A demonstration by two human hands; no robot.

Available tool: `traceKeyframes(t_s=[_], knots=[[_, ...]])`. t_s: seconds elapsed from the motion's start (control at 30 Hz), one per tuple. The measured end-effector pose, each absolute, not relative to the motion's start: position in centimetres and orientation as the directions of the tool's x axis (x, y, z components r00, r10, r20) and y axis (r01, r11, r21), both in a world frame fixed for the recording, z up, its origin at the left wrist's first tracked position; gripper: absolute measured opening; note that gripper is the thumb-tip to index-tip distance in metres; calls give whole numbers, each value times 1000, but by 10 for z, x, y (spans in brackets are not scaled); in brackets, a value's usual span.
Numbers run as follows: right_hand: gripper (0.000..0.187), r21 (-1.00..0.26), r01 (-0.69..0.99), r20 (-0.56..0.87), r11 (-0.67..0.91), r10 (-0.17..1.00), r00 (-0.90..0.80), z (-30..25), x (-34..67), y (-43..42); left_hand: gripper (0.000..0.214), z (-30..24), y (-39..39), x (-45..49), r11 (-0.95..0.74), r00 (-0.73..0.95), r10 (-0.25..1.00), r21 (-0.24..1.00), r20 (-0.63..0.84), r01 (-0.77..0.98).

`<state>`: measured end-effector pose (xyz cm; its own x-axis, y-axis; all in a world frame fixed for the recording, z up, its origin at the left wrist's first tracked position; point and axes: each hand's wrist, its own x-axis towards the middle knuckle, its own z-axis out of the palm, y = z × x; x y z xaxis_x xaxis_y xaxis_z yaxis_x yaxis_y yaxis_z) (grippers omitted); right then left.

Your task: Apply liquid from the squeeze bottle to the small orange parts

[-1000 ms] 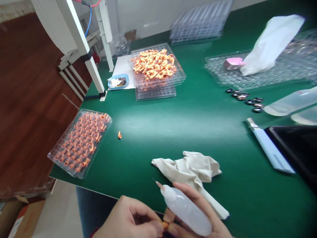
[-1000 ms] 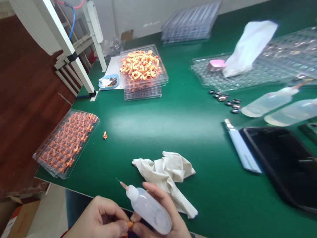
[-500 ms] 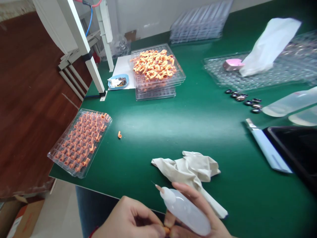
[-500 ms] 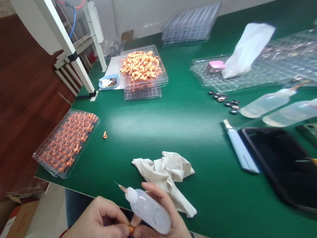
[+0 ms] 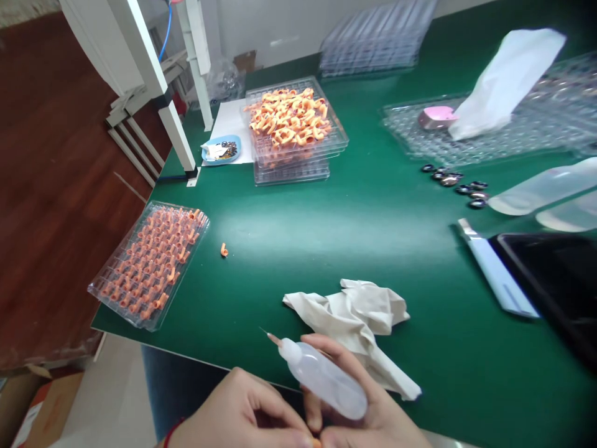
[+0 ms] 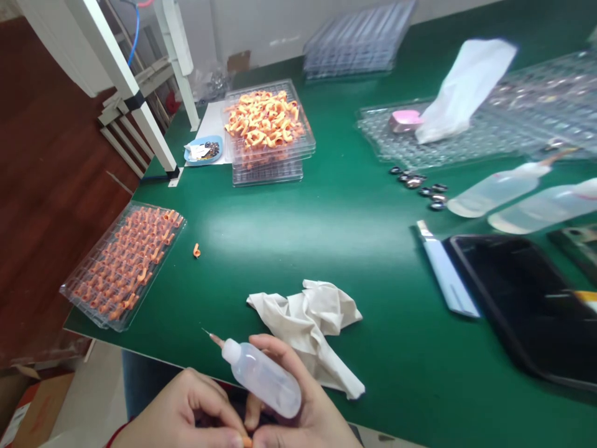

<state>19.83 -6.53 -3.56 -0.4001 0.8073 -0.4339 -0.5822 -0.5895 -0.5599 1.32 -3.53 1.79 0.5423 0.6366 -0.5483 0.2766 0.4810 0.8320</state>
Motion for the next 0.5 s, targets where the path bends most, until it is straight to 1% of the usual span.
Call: traceKeyframes(t_s=[0.17,0.3,0.5], knots=[[95,-525,-555,-433,-645,764,-479,-34,200,-62,18,22,-33,15,447,555,628,837,-545,316],[97,-507,-526,-450,-683,730,-514,-36,202,-61,20,24,-33,16,463,559,612,826,-560,321],[94,-509,-483,-457,-713,699,-550,-37,202,-59,18,20,-35,17,490,551,606,815,-574,310]])
